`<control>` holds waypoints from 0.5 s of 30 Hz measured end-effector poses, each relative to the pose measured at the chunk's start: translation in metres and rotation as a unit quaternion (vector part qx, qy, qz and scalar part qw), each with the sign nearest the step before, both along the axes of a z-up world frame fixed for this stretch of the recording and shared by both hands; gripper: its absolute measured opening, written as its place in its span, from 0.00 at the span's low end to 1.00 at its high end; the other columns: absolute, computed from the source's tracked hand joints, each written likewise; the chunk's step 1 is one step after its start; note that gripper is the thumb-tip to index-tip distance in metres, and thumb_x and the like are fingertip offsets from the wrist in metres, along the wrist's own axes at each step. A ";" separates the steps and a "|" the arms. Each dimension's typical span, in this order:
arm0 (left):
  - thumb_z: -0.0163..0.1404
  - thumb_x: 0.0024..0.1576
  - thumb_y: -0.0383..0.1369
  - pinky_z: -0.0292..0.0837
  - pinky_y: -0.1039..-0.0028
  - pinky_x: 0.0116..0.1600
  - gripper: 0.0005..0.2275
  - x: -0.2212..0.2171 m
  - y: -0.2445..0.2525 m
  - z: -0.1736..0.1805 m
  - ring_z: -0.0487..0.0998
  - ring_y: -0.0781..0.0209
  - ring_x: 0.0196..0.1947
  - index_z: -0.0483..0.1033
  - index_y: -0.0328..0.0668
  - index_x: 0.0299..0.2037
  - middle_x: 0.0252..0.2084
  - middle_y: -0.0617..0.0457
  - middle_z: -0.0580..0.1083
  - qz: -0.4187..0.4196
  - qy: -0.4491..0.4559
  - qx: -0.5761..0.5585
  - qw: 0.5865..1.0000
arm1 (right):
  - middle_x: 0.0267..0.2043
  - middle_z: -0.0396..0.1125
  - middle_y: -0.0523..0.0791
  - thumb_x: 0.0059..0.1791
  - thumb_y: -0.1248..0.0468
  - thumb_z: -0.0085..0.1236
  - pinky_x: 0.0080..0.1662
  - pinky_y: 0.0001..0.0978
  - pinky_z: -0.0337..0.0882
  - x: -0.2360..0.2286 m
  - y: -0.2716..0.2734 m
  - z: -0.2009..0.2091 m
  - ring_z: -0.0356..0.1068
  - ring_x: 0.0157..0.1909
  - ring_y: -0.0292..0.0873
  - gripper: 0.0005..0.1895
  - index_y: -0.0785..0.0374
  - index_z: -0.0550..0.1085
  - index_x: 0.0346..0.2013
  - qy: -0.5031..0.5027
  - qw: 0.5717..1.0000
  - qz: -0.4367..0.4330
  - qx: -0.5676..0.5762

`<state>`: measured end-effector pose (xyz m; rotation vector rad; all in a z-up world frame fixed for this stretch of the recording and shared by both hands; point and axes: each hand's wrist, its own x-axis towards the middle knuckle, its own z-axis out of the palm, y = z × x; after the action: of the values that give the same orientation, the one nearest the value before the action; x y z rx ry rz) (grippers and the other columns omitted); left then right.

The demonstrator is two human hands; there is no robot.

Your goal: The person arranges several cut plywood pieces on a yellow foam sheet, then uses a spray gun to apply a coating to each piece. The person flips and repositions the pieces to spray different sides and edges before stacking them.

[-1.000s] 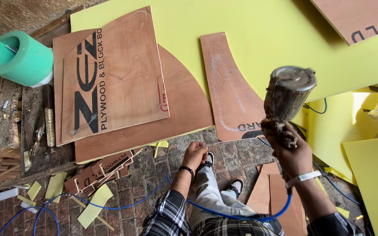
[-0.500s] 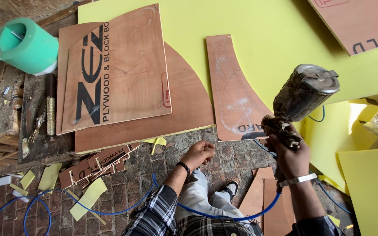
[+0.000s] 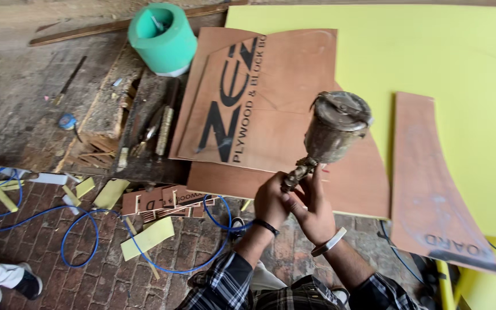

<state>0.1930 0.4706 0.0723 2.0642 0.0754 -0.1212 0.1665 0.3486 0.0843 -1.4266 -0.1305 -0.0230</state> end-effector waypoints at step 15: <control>0.54 0.52 0.54 0.71 0.57 0.37 0.23 0.314 0.469 -0.135 0.79 0.47 0.32 0.80 0.37 0.33 0.32 0.43 0.79 0.150 0.021 0.127 0.980 | 0.57 0.74 0.43 0.48 0.57 0.61 0.56 0.36 0.78 0.159 0.225 -0.036 0.78 0.55 0.46 0.19 0.57 0.77 0.53 0.149 0.919 0.135 -0.338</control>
<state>0.5067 0.9401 -0.0627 2.2785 0.4461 0.0327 0.3254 0.5737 0.0482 -2.0704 -0.0838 0.5109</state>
